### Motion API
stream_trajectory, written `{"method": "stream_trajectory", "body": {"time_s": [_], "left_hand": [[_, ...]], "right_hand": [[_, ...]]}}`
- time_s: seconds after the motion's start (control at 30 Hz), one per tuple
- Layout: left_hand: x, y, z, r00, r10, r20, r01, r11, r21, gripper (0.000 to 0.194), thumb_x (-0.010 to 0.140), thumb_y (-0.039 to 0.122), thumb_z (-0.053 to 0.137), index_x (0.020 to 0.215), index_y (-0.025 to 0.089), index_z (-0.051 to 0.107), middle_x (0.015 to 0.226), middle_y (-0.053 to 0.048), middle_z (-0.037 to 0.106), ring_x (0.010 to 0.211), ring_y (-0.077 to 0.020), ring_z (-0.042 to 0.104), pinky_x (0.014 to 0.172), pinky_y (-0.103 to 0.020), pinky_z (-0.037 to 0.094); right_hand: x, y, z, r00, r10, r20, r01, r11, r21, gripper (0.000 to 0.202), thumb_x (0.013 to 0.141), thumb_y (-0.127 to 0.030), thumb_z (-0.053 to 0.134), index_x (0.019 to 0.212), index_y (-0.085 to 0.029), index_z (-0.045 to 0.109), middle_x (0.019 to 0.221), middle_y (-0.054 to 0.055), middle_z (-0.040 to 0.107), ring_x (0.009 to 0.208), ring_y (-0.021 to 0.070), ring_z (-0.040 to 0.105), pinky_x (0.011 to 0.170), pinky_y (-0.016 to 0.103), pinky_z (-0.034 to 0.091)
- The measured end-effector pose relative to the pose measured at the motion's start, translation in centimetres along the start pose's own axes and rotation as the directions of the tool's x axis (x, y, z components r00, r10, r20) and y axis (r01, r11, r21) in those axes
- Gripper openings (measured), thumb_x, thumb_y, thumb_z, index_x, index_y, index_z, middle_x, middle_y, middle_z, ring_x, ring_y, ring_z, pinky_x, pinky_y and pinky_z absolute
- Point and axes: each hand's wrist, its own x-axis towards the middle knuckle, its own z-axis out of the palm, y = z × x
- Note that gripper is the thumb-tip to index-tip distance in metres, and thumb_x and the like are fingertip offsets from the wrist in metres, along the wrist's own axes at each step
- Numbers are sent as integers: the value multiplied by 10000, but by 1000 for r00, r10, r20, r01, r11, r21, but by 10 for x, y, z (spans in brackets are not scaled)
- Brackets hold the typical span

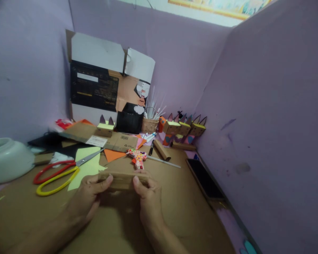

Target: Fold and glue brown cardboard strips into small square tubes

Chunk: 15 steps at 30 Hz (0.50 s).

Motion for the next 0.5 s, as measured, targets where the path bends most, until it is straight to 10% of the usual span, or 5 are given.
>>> {"method": "stream_trajectory", "body": {"time_s": [0.3, 0.5], "left_hand": [[4, -1, -7, 1000, 0, 2, 0, 1000, -30, 225, 547, 303, 778, 519, 110, 666, 533, -17, 611, 577, -152, 572, 526, -250, 490], [9, 2, -13, 999, 35, -9, -35, 999, -7, 248, 626, 352, 737, 752, 139, 719, 706, -37, 678, 685, -175, 606, 526, -237, 502]], "right_hand": [[1, -11, 0, 996, 67, 52, -70, 996, 52, 249, 715, -395, 640, 779, -175, 737, 713, 31, 701, 733, 219, 612, 689, 302, 445], [8, -16, -7, 996, -79, -29, 80, 997, 9, 281, 746, -439, 617, 715, -188, 739, 726, 29, 705, 748, 206, 618, 727, 295, 450]]}}
